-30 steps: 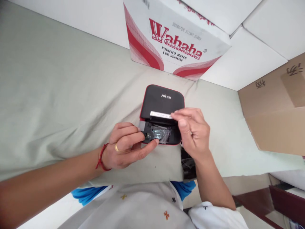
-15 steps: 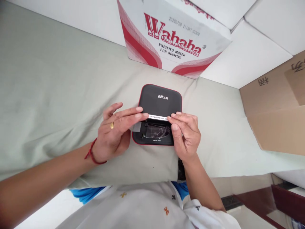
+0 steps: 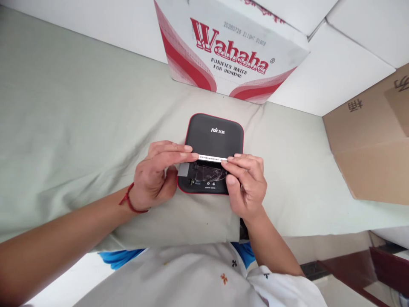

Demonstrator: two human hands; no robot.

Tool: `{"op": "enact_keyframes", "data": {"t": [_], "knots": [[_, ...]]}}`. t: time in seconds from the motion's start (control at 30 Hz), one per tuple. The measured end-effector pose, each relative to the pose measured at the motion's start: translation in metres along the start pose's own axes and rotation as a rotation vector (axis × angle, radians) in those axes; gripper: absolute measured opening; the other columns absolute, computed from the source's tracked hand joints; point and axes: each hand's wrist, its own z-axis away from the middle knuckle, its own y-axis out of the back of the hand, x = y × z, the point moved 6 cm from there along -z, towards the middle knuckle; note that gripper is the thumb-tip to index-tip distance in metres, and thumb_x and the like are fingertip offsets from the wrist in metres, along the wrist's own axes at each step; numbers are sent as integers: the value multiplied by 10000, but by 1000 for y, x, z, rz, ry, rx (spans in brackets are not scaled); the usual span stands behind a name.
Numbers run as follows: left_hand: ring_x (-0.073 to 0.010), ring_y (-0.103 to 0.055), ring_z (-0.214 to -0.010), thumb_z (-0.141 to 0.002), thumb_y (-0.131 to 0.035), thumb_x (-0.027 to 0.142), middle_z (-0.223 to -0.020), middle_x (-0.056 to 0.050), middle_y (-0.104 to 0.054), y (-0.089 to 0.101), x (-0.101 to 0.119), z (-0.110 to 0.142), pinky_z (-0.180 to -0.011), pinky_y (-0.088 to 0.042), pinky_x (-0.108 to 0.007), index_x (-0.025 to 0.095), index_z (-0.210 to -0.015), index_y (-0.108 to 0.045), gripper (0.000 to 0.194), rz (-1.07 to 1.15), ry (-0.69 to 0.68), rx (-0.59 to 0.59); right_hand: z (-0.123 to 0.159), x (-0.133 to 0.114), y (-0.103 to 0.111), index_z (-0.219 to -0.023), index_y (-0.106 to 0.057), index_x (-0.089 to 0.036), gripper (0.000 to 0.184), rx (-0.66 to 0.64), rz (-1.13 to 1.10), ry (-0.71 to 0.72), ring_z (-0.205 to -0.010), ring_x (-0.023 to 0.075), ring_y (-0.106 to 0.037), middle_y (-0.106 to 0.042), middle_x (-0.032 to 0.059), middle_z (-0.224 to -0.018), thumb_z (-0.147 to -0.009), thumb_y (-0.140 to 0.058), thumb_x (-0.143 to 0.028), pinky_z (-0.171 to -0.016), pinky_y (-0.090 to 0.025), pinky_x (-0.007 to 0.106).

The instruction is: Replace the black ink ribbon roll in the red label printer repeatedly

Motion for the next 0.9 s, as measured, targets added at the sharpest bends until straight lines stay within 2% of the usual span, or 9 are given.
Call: {"op": "enact_keyframes", "data": {"t": [0.07,0.17,0.27,0.43,0.6,0.73,0.9], "knots": [[-222,-788,-1279,-1001,-451,10,-1229,-84,-863,0,1,3,-1048,-616,-418,228,-1409,-602,487,6,-31,-13,5,-5,0,-1243,-839,-301,342,2,-8,52,-1116,305,-706,-779,91,-1079,-1138,-515,-337,-963,-598,561],[-228,-739,-1372,-1047,-469,48,-1302,-87,-831,3,-1,7,-1076,-647,-446,252,-1294,-654,370,-50,-23,-2,9,-11,1,-1205,-840,-305,368,21,-1,89,-1059,301,-684,-762,85,-1010,-1146,-480,-352,-909,-580,548],[-232,-724,-1371,-1062,-496,75,-1292,-76,-804,7,-1,8,-1069,-662,-450,265,-1176,-699,300,-100,-22,16,9,-12,2,-1173,-839,-319,363,45,8,86,-1026,295,-680,-764,75,-984,-1140,-477,-324,-884,-569,543],[-233,-739,-1259,-1039,-515,46,-1166,-53,-780,13,5,7,-989,-660,-406,261,-1123,-759,336,-75,-90,77,7,-13,2,-1123,-828,-300,335,47,0,63,-1005,281,-677,-770,66,-980,-1139,-494,-291,-880,-560,530],[-171,-661,-868,-992,-659,44,-865,-5,-683,18,7,7,-808,-582,-344,271,-1056,-815,284,-148,-74,156,8,-13,2,-1102,-827,-276,322,45,-2,63,-1007,273,-675,-777,67,-978,-1140,-507,-274,-870,-560,511],[-163,-630,-813,-979,-655,28,-866,-2,-718,15,7,4,-770,-581,-333,226,-1040,-772,238,-127,-63,102,7,-12,2,-1115,-831,-283,321,43,-3,61,-995,271,-681,-780,61,-968,-1130,-512,-252,-850,-565,506],[-160,-627,-797,-1005,-647,49,-862,1,-717,13,7,-1,-709,-578,-324,223,-1032,-731,196,-87,-58,41,6,-13,3,-1123,-836,-285,321,29,-7,57,-988,269,-688,-785,59,-969,-1114,-520,-226,-833,-575,501]]}}
